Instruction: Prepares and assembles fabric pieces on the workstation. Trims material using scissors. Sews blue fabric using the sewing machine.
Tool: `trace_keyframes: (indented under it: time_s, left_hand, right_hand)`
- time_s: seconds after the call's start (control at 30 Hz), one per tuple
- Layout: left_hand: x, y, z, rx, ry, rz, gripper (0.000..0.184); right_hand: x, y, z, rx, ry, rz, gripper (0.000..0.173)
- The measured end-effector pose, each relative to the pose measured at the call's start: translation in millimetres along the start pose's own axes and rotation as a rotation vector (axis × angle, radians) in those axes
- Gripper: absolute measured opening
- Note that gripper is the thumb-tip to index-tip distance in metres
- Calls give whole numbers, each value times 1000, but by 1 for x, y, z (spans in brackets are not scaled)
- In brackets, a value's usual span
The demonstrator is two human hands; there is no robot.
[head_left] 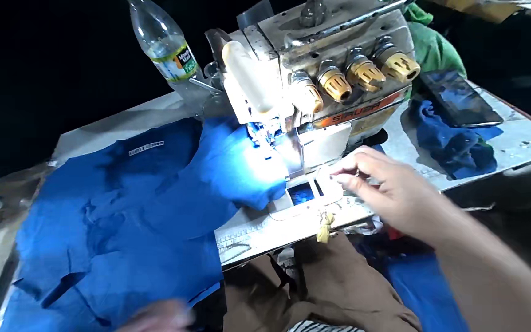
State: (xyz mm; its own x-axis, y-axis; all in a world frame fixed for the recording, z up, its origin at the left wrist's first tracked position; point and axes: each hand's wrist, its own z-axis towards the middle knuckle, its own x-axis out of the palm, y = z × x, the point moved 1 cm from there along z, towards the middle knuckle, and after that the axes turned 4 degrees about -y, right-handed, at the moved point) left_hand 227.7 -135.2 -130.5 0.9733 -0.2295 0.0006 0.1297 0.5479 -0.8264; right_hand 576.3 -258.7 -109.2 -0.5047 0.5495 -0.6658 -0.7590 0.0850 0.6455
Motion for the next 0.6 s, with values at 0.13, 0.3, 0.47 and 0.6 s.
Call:
trace_keyframes:
  time_s: [0.13,0.3,0.47,0.6]
  left_hand:
    - [112,45,-80,-512,630,123,28]
    - [219,80,-105,-871,987,-3,77]
    - [263,87,-121,-870,1138,133,44]
    - [223,76,-114,-811,1148,82,31]
  right_hand:
    - [-31,-28,-16,-32,169,-358,18]
    - [-25,-36,-12,-95,291,-420,21]
    - [-35,-30,6,0,507,-419,22]
    - [-41,-25,11,131,599,-384,19]
